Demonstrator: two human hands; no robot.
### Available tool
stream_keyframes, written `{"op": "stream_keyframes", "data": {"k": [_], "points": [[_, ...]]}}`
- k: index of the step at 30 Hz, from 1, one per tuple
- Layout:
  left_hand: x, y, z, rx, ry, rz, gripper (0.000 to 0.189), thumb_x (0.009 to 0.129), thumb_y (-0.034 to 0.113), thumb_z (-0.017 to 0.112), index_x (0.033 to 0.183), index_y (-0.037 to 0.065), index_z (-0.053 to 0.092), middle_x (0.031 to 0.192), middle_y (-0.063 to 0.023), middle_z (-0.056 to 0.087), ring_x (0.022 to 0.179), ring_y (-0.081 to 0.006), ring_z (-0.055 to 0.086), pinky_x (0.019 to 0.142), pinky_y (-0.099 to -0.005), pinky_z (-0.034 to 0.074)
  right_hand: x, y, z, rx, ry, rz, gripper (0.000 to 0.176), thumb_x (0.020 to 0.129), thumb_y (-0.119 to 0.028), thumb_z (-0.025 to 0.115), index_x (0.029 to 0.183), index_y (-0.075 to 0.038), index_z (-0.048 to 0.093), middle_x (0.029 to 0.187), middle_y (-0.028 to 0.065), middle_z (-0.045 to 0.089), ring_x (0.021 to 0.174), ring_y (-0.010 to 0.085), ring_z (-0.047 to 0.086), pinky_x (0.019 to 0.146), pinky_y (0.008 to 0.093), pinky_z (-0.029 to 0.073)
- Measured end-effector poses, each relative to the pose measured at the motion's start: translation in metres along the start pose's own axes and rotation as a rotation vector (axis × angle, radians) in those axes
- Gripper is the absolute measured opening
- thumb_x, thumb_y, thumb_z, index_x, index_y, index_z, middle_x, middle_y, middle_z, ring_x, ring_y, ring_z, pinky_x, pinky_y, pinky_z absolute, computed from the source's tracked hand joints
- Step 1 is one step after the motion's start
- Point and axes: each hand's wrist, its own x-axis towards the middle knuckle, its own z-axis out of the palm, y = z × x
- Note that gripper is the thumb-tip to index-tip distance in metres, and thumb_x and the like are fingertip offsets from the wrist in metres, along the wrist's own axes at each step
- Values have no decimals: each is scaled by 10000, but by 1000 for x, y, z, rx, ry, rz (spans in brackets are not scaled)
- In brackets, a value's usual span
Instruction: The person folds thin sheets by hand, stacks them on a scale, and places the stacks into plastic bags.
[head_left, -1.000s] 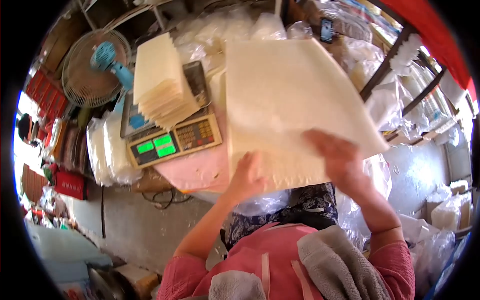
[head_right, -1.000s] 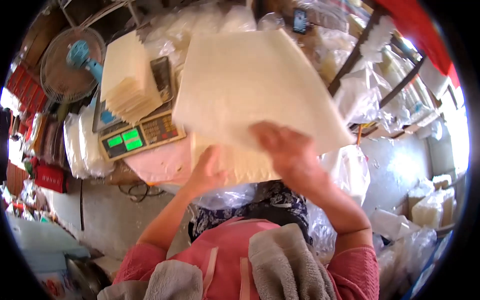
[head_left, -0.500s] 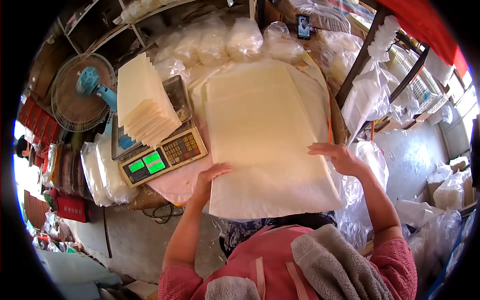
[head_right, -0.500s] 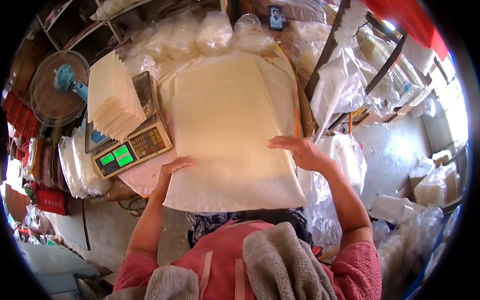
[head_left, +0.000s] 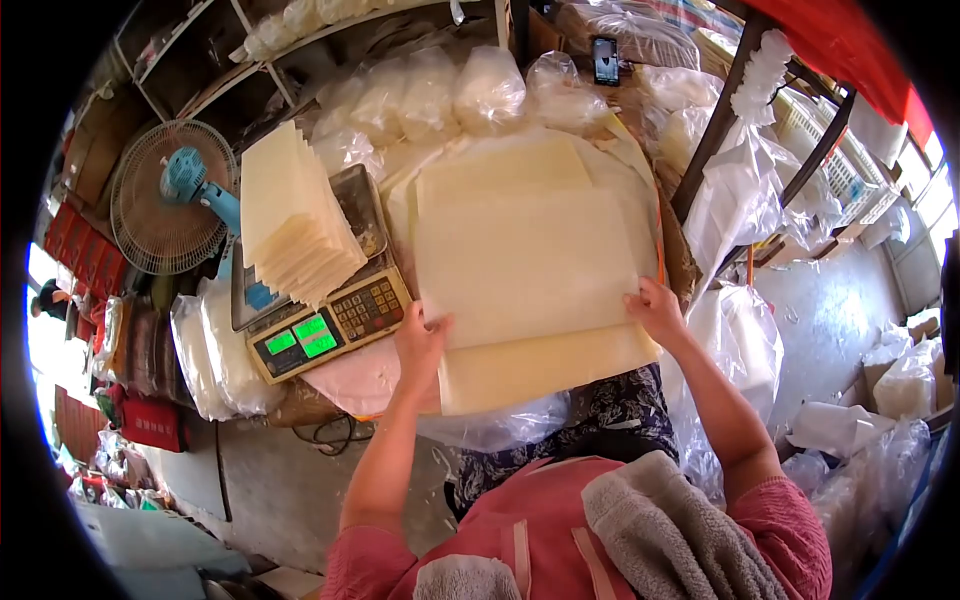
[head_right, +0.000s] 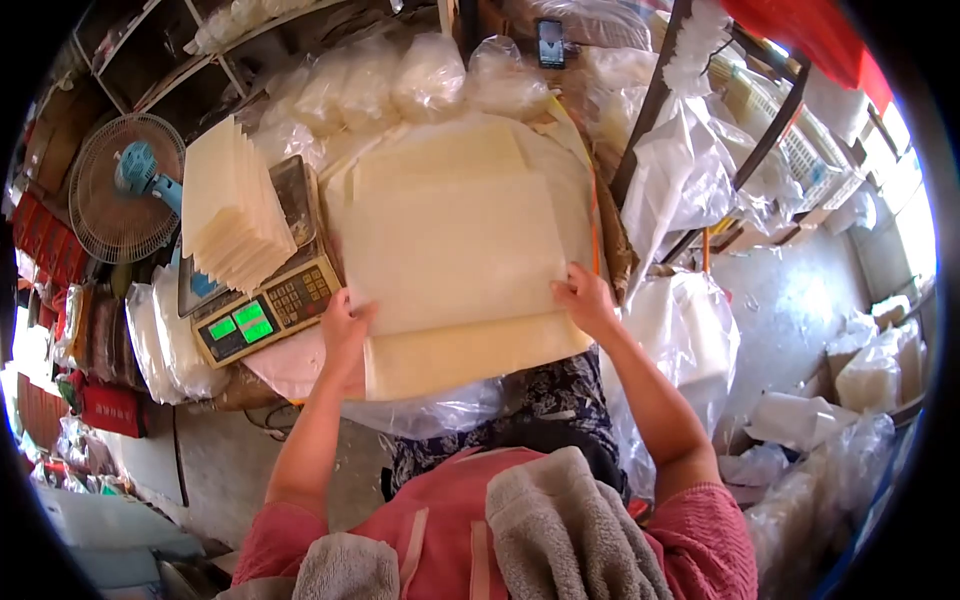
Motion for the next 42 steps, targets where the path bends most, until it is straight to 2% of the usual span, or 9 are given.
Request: {"op": "stream_keyframes", "data": {"k": [3, 6, 17, 23, 30, 33, 36, 38, 42], "points": [[-1, 0, 17, 645, 234, 273, 545, 800, 244, 703, 1266, 56, 494, 1282, -173, 511, 1175, -330, 495, 956, -446, 400, -2, -17, 5, -83, 71, 27, 303, 796, -178, 611, 1045, -6, 593, 727, 166, 618, 688, 262, 630, 628, 371, 468], [-1, 3, 26, 601, -41, 579, 644, 826, 386, 656, 1375, 140, 426, 1477, -145, 293, 1356, -373, 260, 1073, -545, 221, -6, -25, 3, -98, 50, 80, 348, 780, -180, 599, 1085, -12, 583, 771, 185, 625, 724, 284, 633, 651, 384, 471], [-27, 8, 40, 867, -332, 501, 645, 876, 546, 501, 1427, 232, 380, 1538, -119, 183, 1422, -355, 105, 1096, -610, 66, 3, -90, 26, -424, 273, -556, 582, 862, -209, 579, 1397, -131, 362, 1467, 180, 283, 1307, 436, 306, 1043, 517, 311], [-19, -2, 28, 854, -252, 713, 497, 853, 362, 579, 1300, 158, 503, 1414, -140, 393, 1321, -349, 331, 1056, -538, 257, -1, -24, 80, -754, -14, -462, 525, 920, -315, 492, 1408, -175, 361, 1476, 133, 287, 1366, 398, 230, 1062, 608, 207], [-16, 16, -17, 675, -193, 806, 317, 651, 31, 679, 949, 71, 576, 1080, -84, 628, 953, -253, 602, 812, -393, 455, -18, -116, 75, -530, -343, -458, 457, 931, -250, 497, 1357, -113, 406, 1382, 170, 413, 1297, 369, 363, 1060, 538, 289], [-31, 58, -16, 563, -132, 880, 355, 690, -10, 680, 1026, 65, 596, 1058, -104, 623, 1014, -261, 595, 833, -377, 472, -25, -160, 75, -487, -413, -562, 458, 861, -149, 543, 1305, -82, 453, 1270, 162, 531, 1207, 344, 477, 1023, 510, 357], [-27, 67, -11, 58, 399, 627, 404, 750, 42, 711, 1121, 56, 551, 1150, -117, 583, 1081, -248, 565, 886, -349, 443, -14, -169, 66, -474, -169, -789, 471, 752, -49, 577, 1221, -66, 528, 1194, 130, 594, 1140, 318, 542, 991, 486, 399], [-14, 25, -12, -245, 269, 431, 604, 801, 78, 700, 1315, 27, 387, 1301, -149, 459, 1198, -257, 458, 985, -358, 372, -19, -160, 42, -310, -5, -1124, 488, 683, 5, 585, 1165, -67, 572, 1176, 113, 608, 1117, 311, 558, 974, 469, 414], [-19, -12, 1, -122, 176, 458, 737, 814, 164, 696, 1397, -26, 287, 1426, -199, 333, 1331, -266, 333, 1110, -377, 244, -34, -94, 29, -150, -202, -838, 429, 682, 50, 619, 1096, -65, 625, 1168, 116, 616, 1133, 289, 558, 1014, 432, 396]]}}
